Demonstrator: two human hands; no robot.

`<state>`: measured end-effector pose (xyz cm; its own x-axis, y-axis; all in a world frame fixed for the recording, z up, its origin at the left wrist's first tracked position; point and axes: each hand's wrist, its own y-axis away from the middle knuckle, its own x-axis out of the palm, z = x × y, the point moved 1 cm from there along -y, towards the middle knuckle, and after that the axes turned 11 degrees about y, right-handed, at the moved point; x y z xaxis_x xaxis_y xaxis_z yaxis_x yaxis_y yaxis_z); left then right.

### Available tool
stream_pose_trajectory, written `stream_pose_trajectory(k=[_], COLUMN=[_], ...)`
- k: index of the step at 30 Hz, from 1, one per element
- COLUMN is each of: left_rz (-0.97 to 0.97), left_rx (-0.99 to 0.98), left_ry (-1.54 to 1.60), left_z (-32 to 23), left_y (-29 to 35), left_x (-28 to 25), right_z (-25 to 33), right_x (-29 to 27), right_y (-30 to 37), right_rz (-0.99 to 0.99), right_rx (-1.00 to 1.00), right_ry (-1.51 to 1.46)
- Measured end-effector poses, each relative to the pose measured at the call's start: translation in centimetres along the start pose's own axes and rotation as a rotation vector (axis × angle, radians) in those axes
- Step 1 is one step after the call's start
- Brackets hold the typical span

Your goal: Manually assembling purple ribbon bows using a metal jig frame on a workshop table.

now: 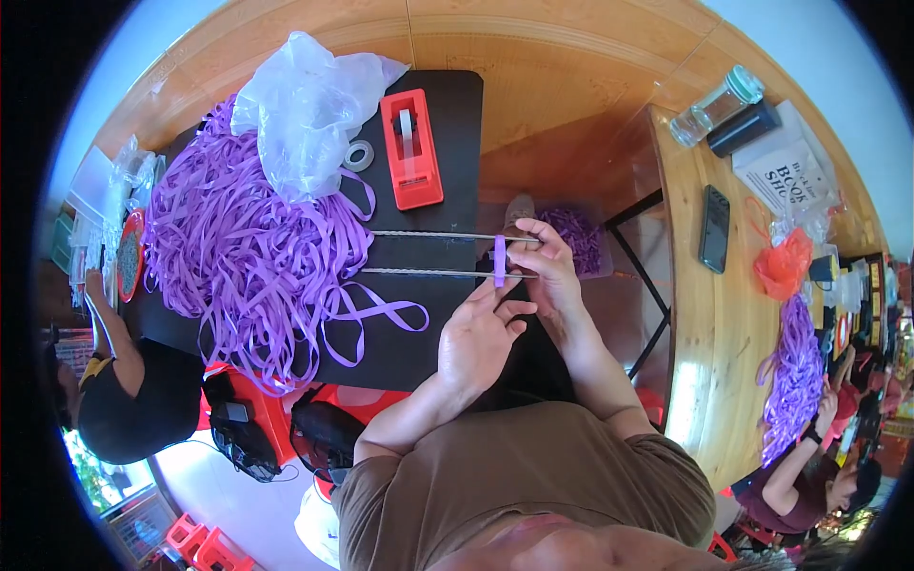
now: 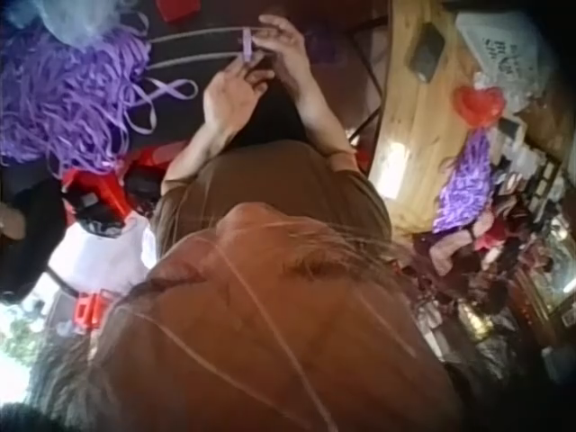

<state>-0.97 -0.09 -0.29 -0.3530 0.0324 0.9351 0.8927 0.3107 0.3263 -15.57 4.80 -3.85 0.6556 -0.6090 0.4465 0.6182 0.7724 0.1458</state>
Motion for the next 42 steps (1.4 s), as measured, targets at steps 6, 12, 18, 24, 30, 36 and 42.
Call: stream_pose_trajectory(k=[6, 12, 18, 24, 30, 36, 42], left_rz=[0.023, 0.024, 0.031, 0.031, 0.028, 0.002, -0.018], left_rx=[-0.008, -0.010, -0.008, -0.011, -0.014, 0.009, 0.009], left_ry=[-0.002, -0.006, -0.010, -0.025, -0.015, -0.020, -0.017], left_z=[-0.1, -0.1, 0.0, 0.0, 0.0, 0.0, 0.0], left_y=[0.0, 0.0, 0.0, 0.0, 0.0, 0.1, 0.0], left_x=[0.1, 0.1, 0.1, 0.2, 0.1, 0.5, 0.1], right_z=[0.3, 0.1, 0.0, 0.1, 0.0, 0.1, 1.0], right_x=[0.5, 0.6, 0.8, 1.4, 1.3, 0.9, 1.1], right_y=[0.4, 0.4, 0.4, 0.2, 0.0, -0.3, -0.2], right_rz=[-0.041, -0.099, -0.109, -0.132, -0.129, -0.089, -0.079], right_rx=[-0.006, -0.035, -0.030, -0.004, 0.010, -0.010, 0.080], right_ry=[0.042, 0.077, 0.116, 0.153, 0.173, 0.181, 0.171])
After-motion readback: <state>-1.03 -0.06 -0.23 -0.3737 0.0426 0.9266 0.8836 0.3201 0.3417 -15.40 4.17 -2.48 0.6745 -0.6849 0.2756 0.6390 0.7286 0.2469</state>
